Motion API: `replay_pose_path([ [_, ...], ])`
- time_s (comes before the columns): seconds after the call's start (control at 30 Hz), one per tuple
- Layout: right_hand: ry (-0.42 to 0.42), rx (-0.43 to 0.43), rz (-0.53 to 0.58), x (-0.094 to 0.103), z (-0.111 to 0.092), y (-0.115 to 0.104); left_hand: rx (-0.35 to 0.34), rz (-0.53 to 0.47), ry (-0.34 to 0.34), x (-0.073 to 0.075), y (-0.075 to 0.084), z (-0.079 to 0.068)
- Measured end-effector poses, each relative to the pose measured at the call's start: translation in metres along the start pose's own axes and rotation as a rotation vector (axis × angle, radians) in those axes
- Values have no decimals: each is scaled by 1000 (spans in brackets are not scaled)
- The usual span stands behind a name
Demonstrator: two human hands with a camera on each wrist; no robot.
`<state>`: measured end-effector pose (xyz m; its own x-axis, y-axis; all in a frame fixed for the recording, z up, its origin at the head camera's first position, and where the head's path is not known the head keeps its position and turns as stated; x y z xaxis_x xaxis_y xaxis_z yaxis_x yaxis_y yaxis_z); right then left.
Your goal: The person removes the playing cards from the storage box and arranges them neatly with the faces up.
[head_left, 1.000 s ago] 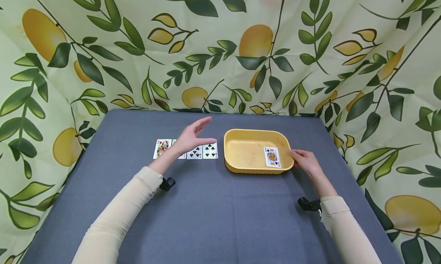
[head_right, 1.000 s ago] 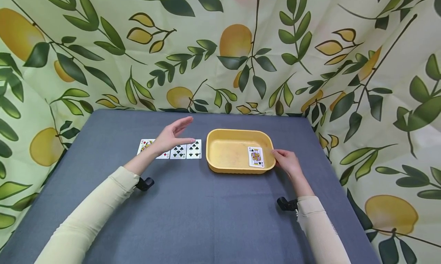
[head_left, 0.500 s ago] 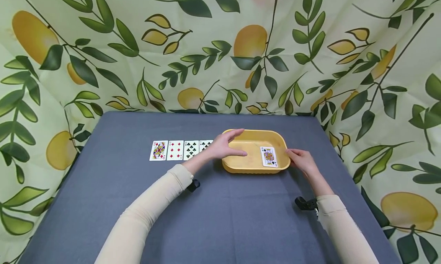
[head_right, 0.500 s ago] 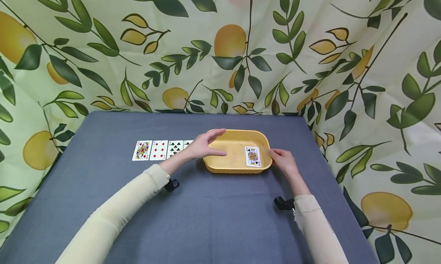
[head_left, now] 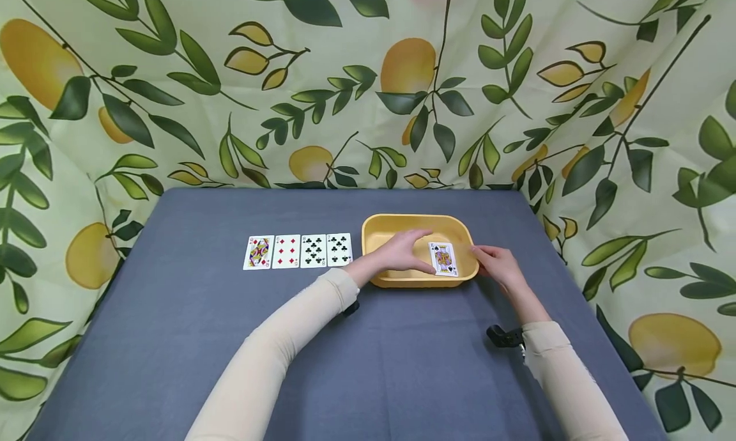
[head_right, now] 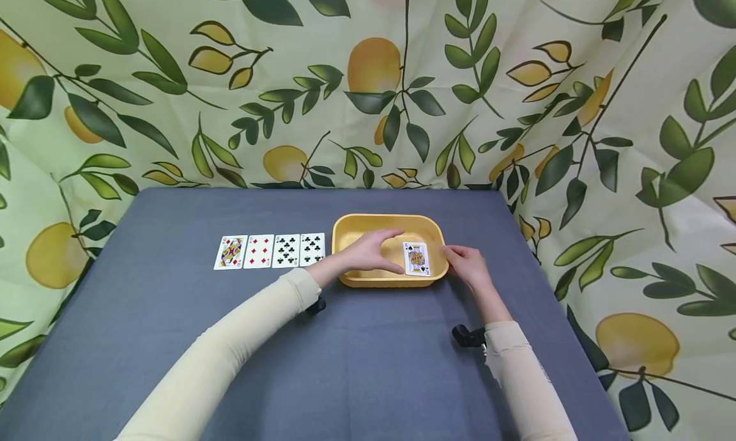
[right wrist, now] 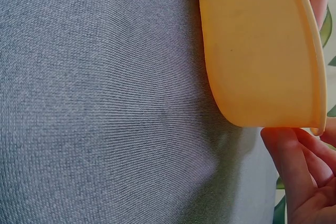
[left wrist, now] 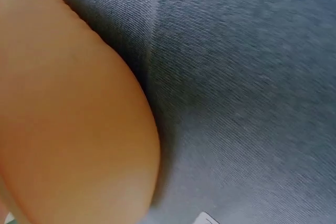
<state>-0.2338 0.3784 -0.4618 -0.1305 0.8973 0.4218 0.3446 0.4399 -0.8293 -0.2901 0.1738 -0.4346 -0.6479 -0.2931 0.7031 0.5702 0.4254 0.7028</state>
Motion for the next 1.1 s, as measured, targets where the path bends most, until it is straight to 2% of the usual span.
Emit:
replay_pose_path([
  [0.2,-5,-1,8,-2,2,-1,54,108,-62,-12,-3,20],
  [0.5,-9,-6,-2,-2,4,-2,109,225,-96,-27,-2,44],
  [0.67,-7,-8,1,-2,5,0,127,267,-121,-33,-2,51],
  [0.87,8,-9,0,-1,5,1,154,260,-127,-35,-6,55],
  [1.1,10,3,11,1,2,4,151,259,-125,-36,-5,58],
])
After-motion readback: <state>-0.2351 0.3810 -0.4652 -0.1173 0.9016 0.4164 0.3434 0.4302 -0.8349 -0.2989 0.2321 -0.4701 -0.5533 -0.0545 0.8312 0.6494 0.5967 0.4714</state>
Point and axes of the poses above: each hand's wrist, its own z-axis towards the middle knuckle, its own x-axis out of the back of the hand, y = z × x, the point moved 7 cm from there along z, towards the middle knuckle, and after that the axes turned 12 degrees about -y, right-handed, at the moved point
